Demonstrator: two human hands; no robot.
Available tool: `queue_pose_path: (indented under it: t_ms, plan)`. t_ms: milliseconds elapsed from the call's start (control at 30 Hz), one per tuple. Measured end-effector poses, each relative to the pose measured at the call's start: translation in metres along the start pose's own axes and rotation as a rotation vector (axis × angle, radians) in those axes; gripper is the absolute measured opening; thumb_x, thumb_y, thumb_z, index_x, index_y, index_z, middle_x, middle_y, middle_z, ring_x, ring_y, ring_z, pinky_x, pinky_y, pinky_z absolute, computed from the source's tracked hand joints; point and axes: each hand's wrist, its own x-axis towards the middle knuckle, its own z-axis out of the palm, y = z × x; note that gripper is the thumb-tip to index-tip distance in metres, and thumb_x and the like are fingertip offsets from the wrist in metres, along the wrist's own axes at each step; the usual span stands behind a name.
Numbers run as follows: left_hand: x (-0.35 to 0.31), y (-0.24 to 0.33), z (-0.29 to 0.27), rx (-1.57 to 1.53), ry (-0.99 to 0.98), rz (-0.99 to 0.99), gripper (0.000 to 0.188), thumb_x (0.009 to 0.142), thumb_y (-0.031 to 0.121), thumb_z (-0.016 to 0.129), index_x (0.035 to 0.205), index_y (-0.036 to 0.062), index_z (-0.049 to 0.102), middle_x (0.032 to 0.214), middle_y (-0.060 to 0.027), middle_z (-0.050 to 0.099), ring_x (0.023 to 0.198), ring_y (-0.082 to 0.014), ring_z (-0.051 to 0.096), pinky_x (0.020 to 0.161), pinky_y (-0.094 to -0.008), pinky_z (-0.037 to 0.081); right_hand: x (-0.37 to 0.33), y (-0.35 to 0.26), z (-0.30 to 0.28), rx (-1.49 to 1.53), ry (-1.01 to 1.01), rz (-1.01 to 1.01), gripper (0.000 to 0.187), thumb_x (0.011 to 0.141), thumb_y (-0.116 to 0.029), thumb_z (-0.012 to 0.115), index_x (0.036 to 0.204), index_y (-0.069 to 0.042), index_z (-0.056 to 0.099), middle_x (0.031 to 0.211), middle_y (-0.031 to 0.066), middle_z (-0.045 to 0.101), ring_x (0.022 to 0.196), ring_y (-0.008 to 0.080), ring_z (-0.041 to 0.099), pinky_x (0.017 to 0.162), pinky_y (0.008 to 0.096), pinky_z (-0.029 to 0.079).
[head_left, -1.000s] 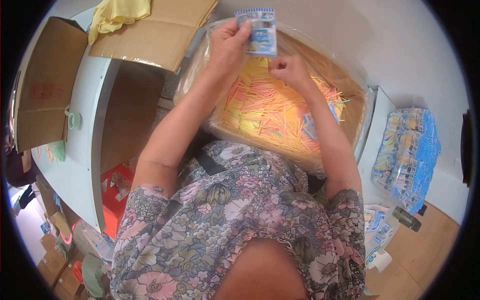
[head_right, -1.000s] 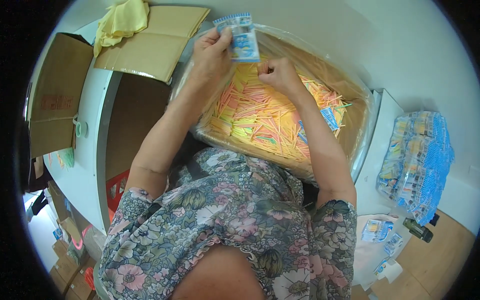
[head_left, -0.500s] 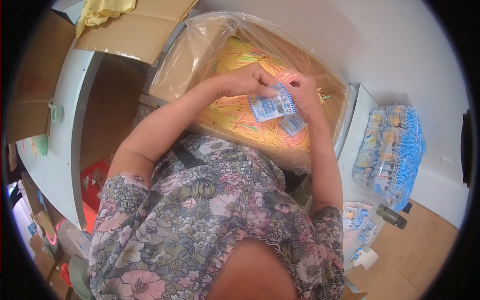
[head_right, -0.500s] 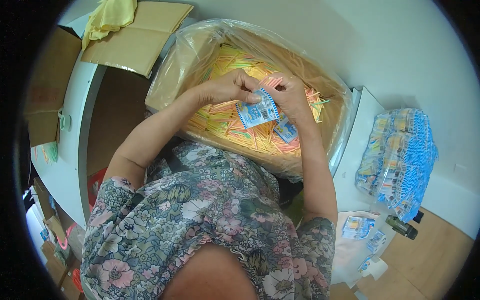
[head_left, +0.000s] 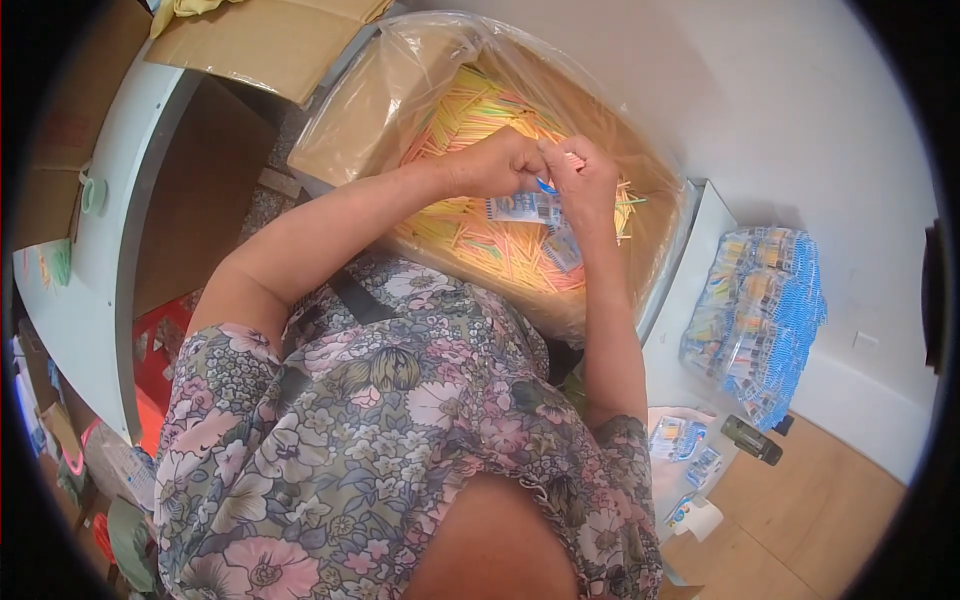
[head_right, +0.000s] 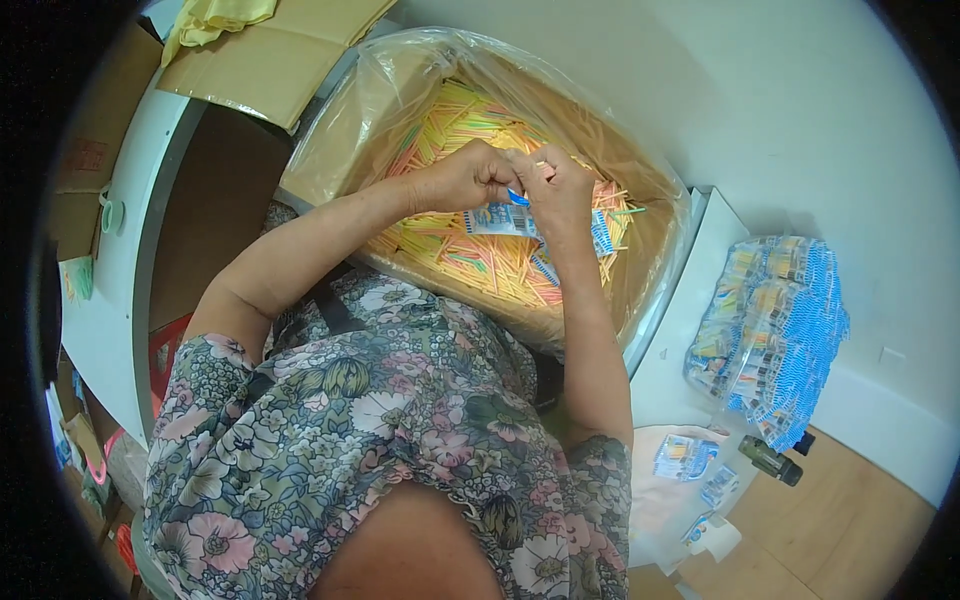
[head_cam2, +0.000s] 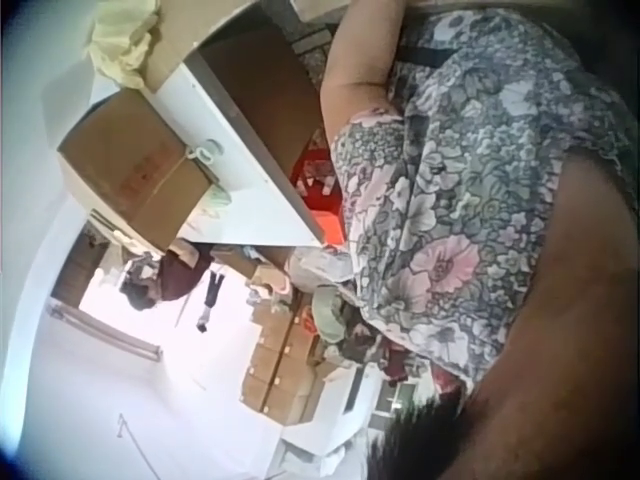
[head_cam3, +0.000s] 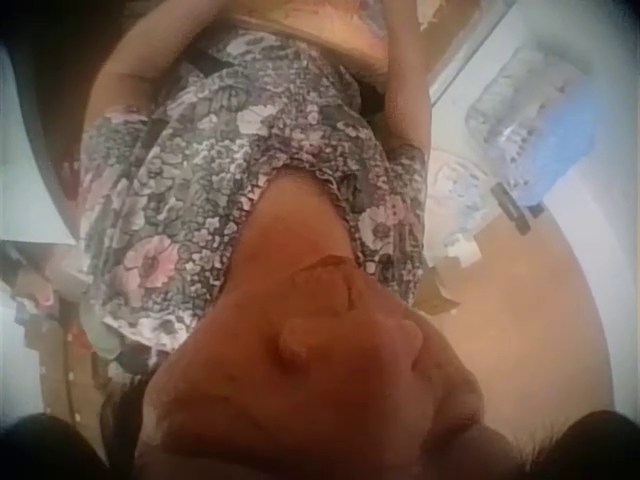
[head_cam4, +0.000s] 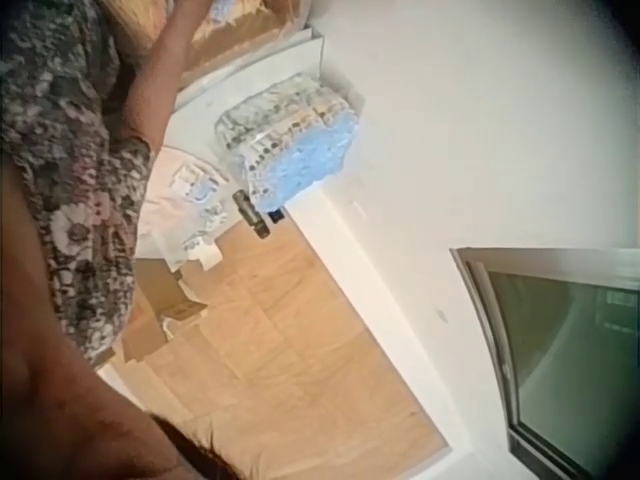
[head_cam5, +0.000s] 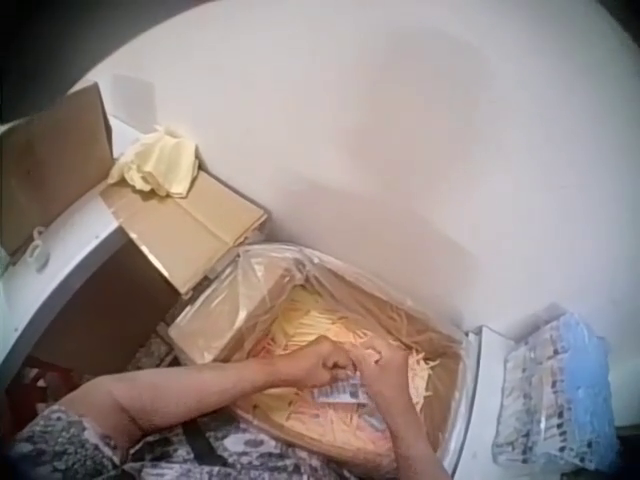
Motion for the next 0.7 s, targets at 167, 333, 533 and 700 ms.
queue_pose_path:
  t_ms: [167, 333, 533, 700]
  plan:
    - [0.0, 0.009, -0.003, -0.435, -0.197, -0.259, 0.008, 0.076, 0.005, 0.063, 0.079, -0.0021, 0.066, 0.066, -0.0023, 0.061, 0.062, -0.0069, 0.055, 0.059, -0.0256, 0.045, 0.001, 0.016, -0.002, 0.106, -0.036, -0.161, 0.028, 0.085, -0.028, 0.061, 0.077, -0.001, 0.059, 0.06, 0.0068, 0.057, 0.054, 0.0157, 0.05, 0.053, 0.0306, 0.043]
    - [-0.001, 0.014, -0.011, -0.603, -0.11, -0.333, 0.013, 0.08, 0.007, 0.061, 0.088, -0.0015, 0.067, 0.077, -0.0014, 0.064, 0.071, -0.0076, 0.058, 0.068, -0.0252, 0.047, 0.009, 0.008, -0.021, 0.127, -0.1, -0.124, 0.024, 0.087, -0.022, 0.058, 0.099, -0.001, 0.059, 0.093, 0.0096, 0.061, 0.084, 0.0198, 0.056, 0.071, 0.0289, 0.046]
    - [0.005, 0.008, -0.016, -1.141, 0.005, -0.394, 0.027, 0.091, 0.018, 0.056, 0.112, 0.0002, 0.058, 0.104, -0.0045, 0.063, 0.096, -0.0125, 0.058, 0.092, -0.0297, 0.043, -0.005, 0.022, -0.004, 0.208, -0.071, -0.238, 0.067, 0.08, -0.006, 0.062, 0.138, -0.004, 0.029, 0.141, 0.0134, 0.035, 0.127, 0.0257, 0.039, 0.104, 0.0346, 0.035]
    - [0.004, 0.018, -0.019, -1.192, -0.018, -0.441, 0.025, 0.091, 0.019, 0.056, 0.106, 0.0002, 0.06, 0.1, -0.0049, 0.064, 0.094, -0.013, 0.059, 0.09, -0.03, 0.044, -0.002, 0.006, 0.013, 0.338, -0.093, -0.23, 0.07, 0.081, -0.007, 0.063, 0.14, -0.006, 0.027, 0.133, 0.0102, 0.039, 0.117, 0.0202, 0.044, 0.097, 0.0306, 0.039]
